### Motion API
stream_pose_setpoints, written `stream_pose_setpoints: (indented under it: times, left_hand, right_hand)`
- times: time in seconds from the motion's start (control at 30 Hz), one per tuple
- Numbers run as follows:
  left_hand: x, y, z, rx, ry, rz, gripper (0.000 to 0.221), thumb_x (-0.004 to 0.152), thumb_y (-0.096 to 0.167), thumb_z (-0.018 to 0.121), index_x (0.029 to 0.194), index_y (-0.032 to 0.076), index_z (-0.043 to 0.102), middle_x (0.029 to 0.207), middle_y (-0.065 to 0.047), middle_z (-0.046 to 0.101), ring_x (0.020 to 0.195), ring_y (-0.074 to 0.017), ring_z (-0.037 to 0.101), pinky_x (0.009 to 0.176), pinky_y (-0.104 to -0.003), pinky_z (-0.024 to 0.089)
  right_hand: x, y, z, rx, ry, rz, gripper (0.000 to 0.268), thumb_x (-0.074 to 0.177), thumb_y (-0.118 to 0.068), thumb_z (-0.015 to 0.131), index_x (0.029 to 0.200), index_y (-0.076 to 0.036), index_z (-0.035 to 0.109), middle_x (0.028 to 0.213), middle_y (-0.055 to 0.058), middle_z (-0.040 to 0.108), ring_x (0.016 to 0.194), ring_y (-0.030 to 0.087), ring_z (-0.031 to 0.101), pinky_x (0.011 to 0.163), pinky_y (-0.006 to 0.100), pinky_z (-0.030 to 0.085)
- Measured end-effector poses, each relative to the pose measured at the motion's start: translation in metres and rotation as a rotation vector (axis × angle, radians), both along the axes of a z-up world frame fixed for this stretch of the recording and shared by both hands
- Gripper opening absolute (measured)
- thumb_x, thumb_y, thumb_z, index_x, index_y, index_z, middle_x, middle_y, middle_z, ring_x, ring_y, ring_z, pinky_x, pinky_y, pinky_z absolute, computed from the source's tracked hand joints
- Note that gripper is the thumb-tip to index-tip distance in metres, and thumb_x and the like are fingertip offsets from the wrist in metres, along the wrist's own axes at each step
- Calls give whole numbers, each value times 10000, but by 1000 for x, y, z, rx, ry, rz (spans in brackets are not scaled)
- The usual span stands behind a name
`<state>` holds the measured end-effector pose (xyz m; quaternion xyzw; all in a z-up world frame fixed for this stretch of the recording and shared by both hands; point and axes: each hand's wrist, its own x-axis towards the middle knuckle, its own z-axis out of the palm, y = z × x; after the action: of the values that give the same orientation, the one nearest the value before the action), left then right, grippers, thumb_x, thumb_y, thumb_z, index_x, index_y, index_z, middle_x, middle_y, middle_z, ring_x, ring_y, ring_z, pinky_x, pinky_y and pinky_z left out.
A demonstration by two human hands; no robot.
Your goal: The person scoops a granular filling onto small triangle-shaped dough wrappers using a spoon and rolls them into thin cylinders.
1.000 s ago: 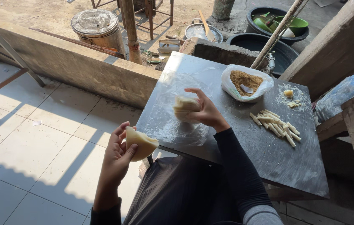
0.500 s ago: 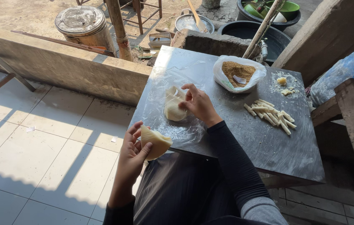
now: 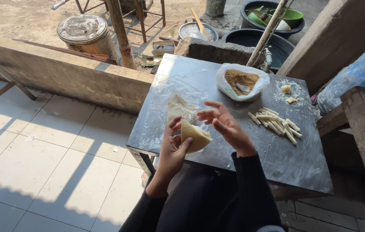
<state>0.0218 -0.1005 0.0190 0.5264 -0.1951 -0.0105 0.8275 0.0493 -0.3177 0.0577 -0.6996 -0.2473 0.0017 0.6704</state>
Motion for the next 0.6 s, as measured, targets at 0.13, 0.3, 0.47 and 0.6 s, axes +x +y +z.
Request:
stream_pose_setpoints:
  times: [0.13,0.3,0.47,0.6]
  left_hand:
    - [3,-35,-2,-122,-8,79,712,957,-88,599,1564,48,253,1506,-198,420,1129,-216,666,937,-344,586]
    - [3,-38,-11,64,-129,179,715,943,-73,632,1561,53,295,1576,-197,433,1172,-266,663,971,-339,571]
    - [10,-21,-10,370,-454,436,772,919,-56,644,1597,78,298,1611,-214,441,1226,-343,671,1041,-371,564]
    - [21,-8,-7,260,-237,254,812,910,1,634,1592,88,204,1604,-263,358,1187,-369,666,960,-411,599]
  right_hand:
    - [-32,0,8,8,91,-23,869,843,-164,792,1549,-22,307,1308,202,616,1234,263,621,1000,382,537]
    - [-24,5,-18,70,95,-140,721,909,-32,693,1541,0,349,1299,187,619,1149,236,670,958,341,561]
    - [-14,23,-46,25,-128,-244,644,971,-1,650,1517,4,308,1318,194,589,1105,221,671,889,314,591]
    - [-3,30,-53,80,-19,-199,611,981,-9,621,1512,-16,318,1283,173,594,1103,218,683,898,312,600]
